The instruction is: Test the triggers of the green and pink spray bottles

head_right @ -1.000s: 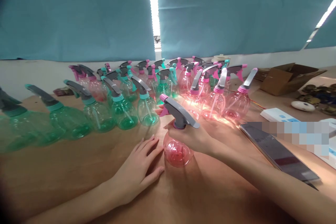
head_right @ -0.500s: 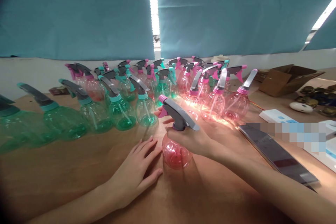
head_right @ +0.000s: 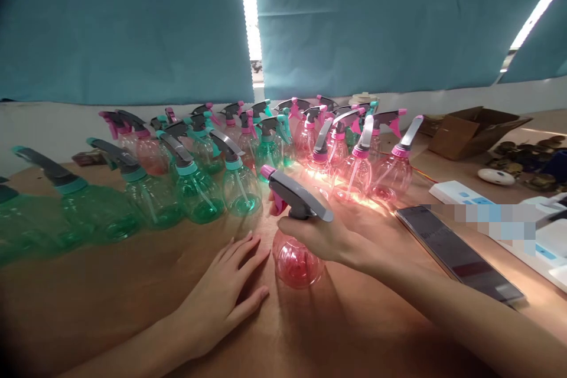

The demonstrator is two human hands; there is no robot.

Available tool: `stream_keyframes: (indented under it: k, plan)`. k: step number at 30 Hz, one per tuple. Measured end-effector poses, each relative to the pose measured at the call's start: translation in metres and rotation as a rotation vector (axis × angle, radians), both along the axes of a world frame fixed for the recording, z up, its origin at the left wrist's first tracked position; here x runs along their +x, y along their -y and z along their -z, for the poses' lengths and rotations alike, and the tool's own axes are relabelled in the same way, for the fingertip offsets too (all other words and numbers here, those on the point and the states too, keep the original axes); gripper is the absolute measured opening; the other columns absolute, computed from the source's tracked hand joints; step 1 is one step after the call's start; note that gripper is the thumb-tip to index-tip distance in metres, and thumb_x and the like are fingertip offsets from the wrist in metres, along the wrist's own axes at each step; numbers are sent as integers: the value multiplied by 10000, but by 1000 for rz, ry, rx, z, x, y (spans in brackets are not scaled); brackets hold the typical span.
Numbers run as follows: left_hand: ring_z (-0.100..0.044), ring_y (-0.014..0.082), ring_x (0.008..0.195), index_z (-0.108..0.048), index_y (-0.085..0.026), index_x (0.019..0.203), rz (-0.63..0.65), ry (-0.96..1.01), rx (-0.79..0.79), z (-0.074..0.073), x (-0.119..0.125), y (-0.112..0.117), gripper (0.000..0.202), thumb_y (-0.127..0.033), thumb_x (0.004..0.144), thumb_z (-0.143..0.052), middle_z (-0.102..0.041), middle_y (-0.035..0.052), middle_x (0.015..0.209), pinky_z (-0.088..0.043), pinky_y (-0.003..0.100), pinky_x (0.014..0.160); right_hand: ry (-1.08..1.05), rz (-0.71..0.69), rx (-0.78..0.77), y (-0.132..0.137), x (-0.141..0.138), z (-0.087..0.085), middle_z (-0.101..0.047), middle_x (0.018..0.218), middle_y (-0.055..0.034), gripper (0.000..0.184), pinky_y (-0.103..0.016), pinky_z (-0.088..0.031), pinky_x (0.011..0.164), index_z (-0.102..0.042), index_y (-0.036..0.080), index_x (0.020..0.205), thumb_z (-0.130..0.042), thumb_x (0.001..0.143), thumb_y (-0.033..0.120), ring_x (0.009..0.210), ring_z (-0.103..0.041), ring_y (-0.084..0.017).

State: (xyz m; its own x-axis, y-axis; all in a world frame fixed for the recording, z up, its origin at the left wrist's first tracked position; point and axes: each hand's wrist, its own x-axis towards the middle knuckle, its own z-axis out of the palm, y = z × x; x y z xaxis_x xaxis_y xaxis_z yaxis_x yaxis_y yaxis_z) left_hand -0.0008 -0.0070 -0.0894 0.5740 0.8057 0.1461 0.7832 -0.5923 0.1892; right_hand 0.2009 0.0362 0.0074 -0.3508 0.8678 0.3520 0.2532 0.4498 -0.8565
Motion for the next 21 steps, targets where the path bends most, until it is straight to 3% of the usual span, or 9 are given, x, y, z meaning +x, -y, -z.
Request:
stream_keyframes:
  k: [5, 8, 11, 14, 17, 21]
  plan:
    - [-386, 328, 1363, -472, -185, 1385, 5, 8, 29, 5, -1, -1, 495, -407, 944, -506, -450, 143, 1467, -332, 564, 1110, 39, 0, 33, 0, 0, -7, -288, 487, 83, 245, -237, -286, 407, -574, 245, 800, -460, 608, 143, 416, -256, -90]
    - [-393, 331, 1358, -478, -188, 1377, 5, 15, 30, 4, -2, -1, 486, -397, 940, -514, -456, 140, 1461, -340, 565, 1104, 95, 23, 67, -2, 1, -5, -481, 567, 46, 443, -262, -348, 437, -639, 273, 998, -459, 615, 143, 446, -352, -116]
    - [-393, 326, 1359, -472, -196, 1381, 3, 18, 29, 4, -2, 0, 485, -400, 942, -509, -457, 135, 1461, -342, 557, 1106, 113, 5, 48, -7, 4, 5, -647, 763, -2, 545, -313, -459, 512, -619, 285, 1164, -464, 659, 153, 561, -543, -174]
    - [-397, 323, 1358, -461, -202, 1390, 1, 15, 31, 5, -3, 0, 490, -409, 947, -500, -458, 134, 1461, -342, 554, 1105, 21, -33, 47, -11, 6, 18, -704, 909, -30, 534, -398, -557, 721, -603, 277, 1205, -481, 703, 146, 874, -672, -254]
    - [-395, 325, 1359, -450, -203, 1399, 5, 14, 32, 6, -3, 0, 499, -416, 950, -493, -457, 136, 1462, -337, 561, 1105, -99, -71, 93, -13, 6, 27, -684, 1135, -47, 444, -437, -524, 928, -632, 266, 1111, -492, 716, 120, 1168, -602, -263]
    - [-385, 327, 1366, -444, -206, 1406, 3, 17, 32, 6, -3, -1, 507, -418, 949, -495, -445, 133, 1472, -333, 559, 1108, -104, -39, 100, -14, 5, 31, -658, 1195, -70, 404, -432, -533, 931, -621, 254, 1101, -515, 735, 120, 1134, -627, -249]
